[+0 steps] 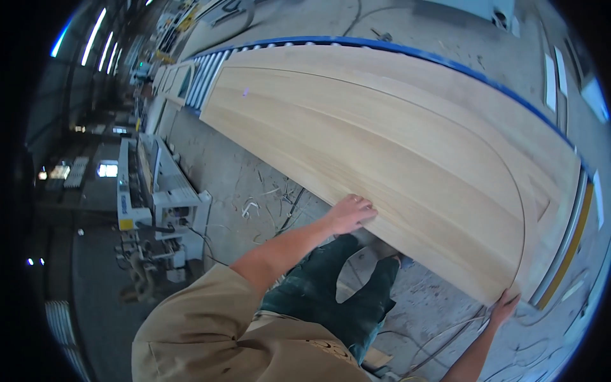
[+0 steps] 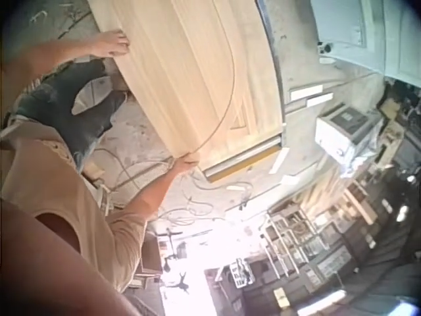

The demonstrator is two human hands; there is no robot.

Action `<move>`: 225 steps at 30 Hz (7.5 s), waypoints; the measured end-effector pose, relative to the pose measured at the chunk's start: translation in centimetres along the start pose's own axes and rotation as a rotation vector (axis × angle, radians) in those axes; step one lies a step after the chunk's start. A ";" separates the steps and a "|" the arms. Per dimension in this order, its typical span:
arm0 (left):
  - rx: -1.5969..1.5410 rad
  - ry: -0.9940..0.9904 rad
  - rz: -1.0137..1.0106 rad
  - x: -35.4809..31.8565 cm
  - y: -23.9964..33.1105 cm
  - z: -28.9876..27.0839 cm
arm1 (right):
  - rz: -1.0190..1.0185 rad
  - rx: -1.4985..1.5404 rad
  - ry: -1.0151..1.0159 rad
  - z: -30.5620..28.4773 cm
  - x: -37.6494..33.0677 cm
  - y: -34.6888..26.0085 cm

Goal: Assembling curved wooden panels and thin wooden strips on a production line.

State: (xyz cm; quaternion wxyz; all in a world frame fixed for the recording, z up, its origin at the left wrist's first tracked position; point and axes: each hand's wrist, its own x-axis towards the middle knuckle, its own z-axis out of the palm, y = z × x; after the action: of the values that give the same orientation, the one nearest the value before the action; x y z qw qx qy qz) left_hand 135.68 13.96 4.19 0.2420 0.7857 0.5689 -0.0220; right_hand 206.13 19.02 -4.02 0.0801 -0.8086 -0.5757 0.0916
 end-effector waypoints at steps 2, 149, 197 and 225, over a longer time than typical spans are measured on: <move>0.019 0.009 -0.082 -2.8 -0.2 -1.8 | 0.153 0.140 -0.108 0.3 -2.6 -7.0; -1.429 1.361 -1.395 -54.3 -105.0 -15.0 | -0.975 0.071 -0.644 47.3 -35.8 -190.4; -0.591 0.544 -0.866 -53.0 -132.6 -20.9 | -0.997 0.200 -0.266 42.6 -49.3 -166.5; -0.345 0.524 -0.850 -50.6 -130.7 -24.9 | -0.770 0.719 -0.278 37.6 -47.3 -158.7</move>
State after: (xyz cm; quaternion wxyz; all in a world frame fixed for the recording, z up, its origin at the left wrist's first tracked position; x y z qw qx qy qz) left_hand -6.37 10.14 -4.59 0.1874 0.4135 0.8741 0.1728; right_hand 36.51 26.67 -0.59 0.3027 -0.4413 -0.7676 0.3528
